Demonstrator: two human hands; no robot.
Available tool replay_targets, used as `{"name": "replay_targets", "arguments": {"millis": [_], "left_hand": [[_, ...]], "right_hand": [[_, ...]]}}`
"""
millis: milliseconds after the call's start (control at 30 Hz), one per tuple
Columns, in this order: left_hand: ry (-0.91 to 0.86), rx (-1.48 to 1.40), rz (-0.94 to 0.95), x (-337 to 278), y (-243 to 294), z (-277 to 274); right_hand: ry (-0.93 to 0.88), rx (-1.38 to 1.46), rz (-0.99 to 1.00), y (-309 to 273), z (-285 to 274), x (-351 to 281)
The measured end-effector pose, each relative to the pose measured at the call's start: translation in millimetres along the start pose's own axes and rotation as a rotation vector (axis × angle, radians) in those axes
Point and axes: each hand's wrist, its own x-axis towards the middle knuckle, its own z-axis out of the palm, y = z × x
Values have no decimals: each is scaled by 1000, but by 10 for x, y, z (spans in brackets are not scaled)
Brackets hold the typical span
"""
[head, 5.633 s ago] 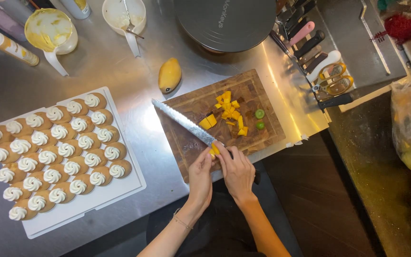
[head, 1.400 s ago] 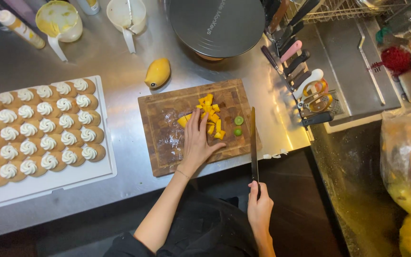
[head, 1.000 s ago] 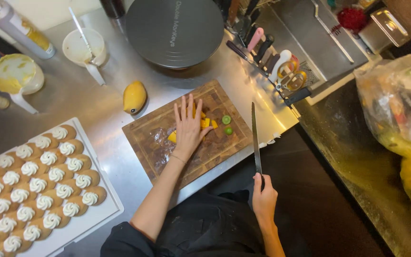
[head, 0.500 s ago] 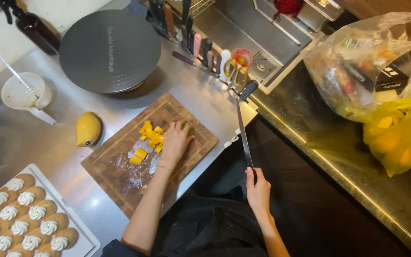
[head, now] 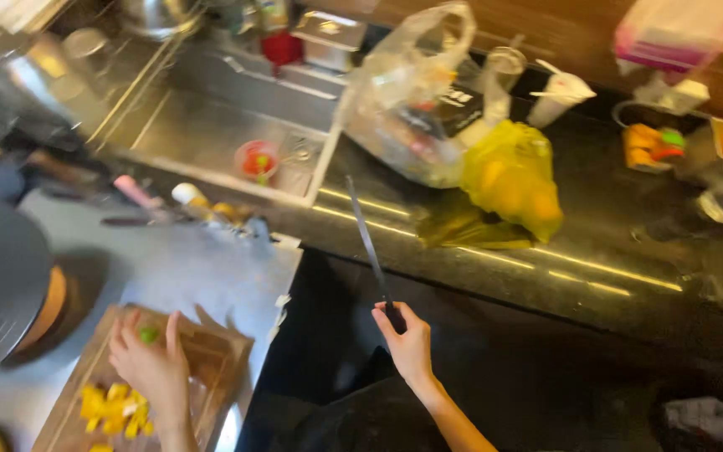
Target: The recorder slices a mango on a cutting board using a knife.
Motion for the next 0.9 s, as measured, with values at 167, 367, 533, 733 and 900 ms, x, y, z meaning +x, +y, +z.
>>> {"name": "replay_targets", "arguments": {"millis": [167,367,533,733,900], "left_hand": [[-516,-909,-79,-109,2185,54],[-734,-1226,216,-198,4528,1027],[-909,-1038,402,-729,5541,1624],[-1289,-1057,711,-850,5524,1371],[-885,-751,711,-902,5824,2631]], "right_hand": [[385,-95,53,294,-846,615],[531,90,163,339,-1784,1526],[527,122,136,450,-2184,2004],[565,-439,367,1079,-2890,2055],[845,336,185,928,-3249,1903]]}}
